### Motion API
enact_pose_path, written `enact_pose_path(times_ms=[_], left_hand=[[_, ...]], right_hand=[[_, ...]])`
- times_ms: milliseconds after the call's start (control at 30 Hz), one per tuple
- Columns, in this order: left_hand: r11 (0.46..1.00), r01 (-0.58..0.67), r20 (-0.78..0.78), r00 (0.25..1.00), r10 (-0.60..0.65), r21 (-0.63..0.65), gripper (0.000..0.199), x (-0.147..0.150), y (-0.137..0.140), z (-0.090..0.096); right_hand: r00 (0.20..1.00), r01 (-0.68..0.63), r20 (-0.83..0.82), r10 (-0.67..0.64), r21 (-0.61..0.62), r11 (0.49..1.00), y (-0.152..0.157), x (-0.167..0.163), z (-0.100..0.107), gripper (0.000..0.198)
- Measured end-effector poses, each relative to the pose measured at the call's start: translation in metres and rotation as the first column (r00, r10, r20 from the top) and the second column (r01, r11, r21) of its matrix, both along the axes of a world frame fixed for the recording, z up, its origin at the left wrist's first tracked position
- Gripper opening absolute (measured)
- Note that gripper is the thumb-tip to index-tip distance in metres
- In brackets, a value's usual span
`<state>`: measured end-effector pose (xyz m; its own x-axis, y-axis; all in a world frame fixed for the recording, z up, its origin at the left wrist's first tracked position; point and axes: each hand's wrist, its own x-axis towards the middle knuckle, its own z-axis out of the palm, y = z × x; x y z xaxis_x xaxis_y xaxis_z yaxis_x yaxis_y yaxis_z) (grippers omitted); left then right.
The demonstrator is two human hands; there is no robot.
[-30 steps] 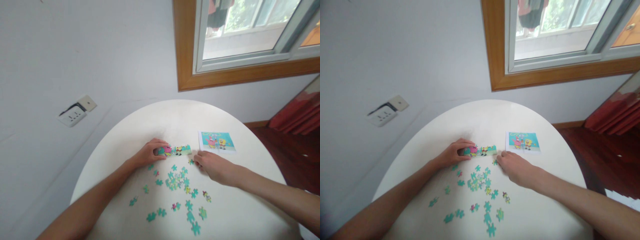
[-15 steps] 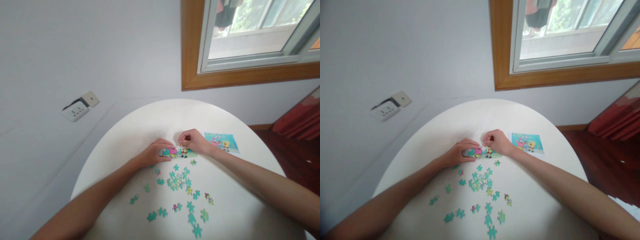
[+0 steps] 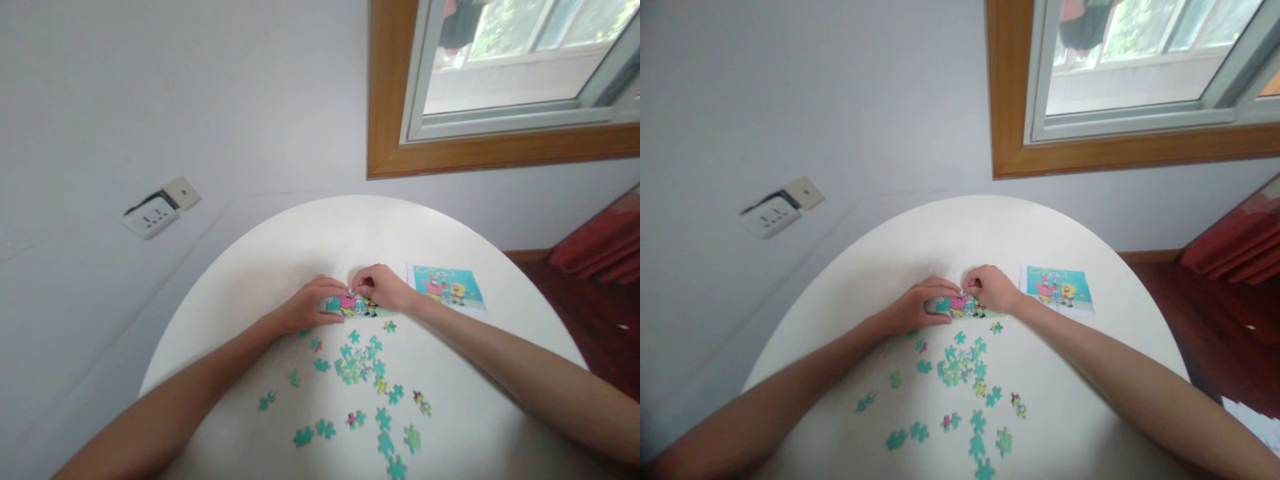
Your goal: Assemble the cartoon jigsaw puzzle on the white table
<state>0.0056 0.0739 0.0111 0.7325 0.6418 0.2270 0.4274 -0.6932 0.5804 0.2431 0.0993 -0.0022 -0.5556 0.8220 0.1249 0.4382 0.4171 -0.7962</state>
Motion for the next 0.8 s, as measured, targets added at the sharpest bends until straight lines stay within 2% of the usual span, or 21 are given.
enact_pose_path(times_ms=[233,367,467,600,800], left_hand=[[1.000,0.001,0.004,1.000,-0.001,0.015,0.040,0.0006,0.0004,0.0007],[1.000,0.011,-0.002,1.000,-0.011,0.011,0.040,0.0007,0.0005,0.0013],[1.000,0.004,-0.017,1.000,-0.004,0.008,0.039,0.0010,-0.0003,0.0026],[1.000,-0.003,-0.028,1.000,0.003,-0.003,0.038,0.0013,-0.0013,0.0042],[1.000,0.009,-0.016,1.000,-0.009,-0.007,0.039,0.0012,-0.0007,0.0039]], right_hand=[[0.994,0.035,0.101,-0.048,0.129,0.991,-0.0004,-0.0021,-0.0002,0.011],[0.997,0.044,0.062,-0.052,0.129,0.991,0.0003,-0.0024,-0.0011,0.008],[0.998,0.056,-0.004,-0.056,0.104,0.993,0.0010,-0.0008,-0.0005,0.013],[0.993,0.113,-0.047,-0.106,0.161,0.981,0.0002,0.0037,0.0009,0.022],[0.997,-0.061,0.049,0.052,0.211,0.976,-0.0045,0.0074,0.0019,0.038]])
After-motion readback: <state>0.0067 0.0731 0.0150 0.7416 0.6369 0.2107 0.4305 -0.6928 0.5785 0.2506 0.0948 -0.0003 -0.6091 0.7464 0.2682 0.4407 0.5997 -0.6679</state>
